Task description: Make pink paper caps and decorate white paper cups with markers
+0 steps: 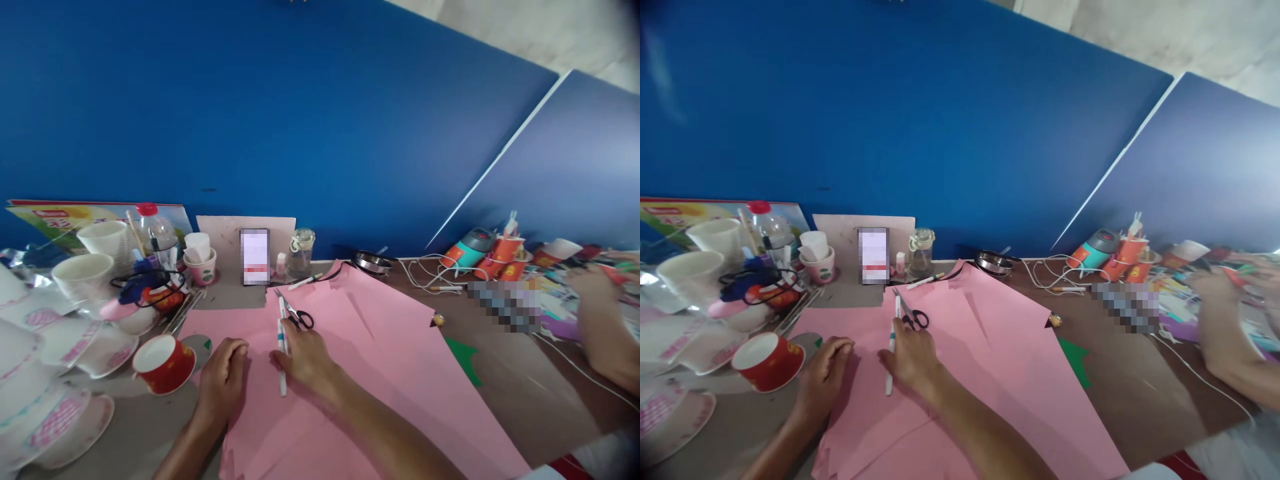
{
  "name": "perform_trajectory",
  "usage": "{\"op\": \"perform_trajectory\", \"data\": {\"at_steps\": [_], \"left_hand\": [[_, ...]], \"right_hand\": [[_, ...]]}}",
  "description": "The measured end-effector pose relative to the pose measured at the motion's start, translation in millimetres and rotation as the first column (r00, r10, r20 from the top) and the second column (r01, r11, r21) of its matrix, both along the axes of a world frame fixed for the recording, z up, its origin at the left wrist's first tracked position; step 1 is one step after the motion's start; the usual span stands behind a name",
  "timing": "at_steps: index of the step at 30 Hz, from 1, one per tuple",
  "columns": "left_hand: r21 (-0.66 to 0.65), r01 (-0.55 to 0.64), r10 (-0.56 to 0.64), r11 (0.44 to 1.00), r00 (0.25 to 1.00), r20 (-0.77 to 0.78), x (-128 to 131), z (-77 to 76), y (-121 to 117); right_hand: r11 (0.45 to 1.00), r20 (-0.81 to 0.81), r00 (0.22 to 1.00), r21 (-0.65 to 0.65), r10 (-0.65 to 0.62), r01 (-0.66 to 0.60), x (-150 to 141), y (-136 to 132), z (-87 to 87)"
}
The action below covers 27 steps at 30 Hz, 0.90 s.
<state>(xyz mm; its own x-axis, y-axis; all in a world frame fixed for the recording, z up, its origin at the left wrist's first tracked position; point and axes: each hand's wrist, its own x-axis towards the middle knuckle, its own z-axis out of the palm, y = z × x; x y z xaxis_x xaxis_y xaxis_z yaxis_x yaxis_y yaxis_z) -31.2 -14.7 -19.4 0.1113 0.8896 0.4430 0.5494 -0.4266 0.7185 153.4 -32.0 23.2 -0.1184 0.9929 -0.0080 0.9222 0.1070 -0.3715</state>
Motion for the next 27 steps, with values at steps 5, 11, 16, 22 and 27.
{"op": "perform_trajectory", "data": {"at_steps": [5, 11, 16, 22, 27], "left_hand": [[-0.001, 0.003, -0.003, 1.0, 0.999, -0.042, -1.7, -2.4, 2.2], [-0.027, 0.007, -0.009, 1.0, 0.996, -0.09, 0.2, -3.4, 2.0], [-0.054, 0.029, -0.034, 0.998, 0.995, -0.096, 1.9, -3.5, -0.7], [-0.127, 0.059, -0.071, 0.99, 0.994, -0.086, 2.2, -6.4, -1.4], [-0.142, 0.09, -0.097, 0.986, 0.994, -0.045, 2.4, -9.6, -1.3]], "right_hand": [[1.0, 0.039, 0.999, -0.011, -0.01, 0.01, -3.1, -1.5, -4.7], [0.995, -0.007, 0.995, 0.012, -0.096, 0.096, 4.3, -0.2, -4.8], [0.996, 0.08, 0.997, 0.085, -0.025, 0.018, -2.7, -0.9, -9.4], [0.999, 0.172, 0.985, 0.054, -0.008, -0.001, -3.7, -1.4, -11.1], [0.996, 0.244, 0.968, 0.042, 0.062, -0.075, -4.2, 8.3, -1.3]]}}
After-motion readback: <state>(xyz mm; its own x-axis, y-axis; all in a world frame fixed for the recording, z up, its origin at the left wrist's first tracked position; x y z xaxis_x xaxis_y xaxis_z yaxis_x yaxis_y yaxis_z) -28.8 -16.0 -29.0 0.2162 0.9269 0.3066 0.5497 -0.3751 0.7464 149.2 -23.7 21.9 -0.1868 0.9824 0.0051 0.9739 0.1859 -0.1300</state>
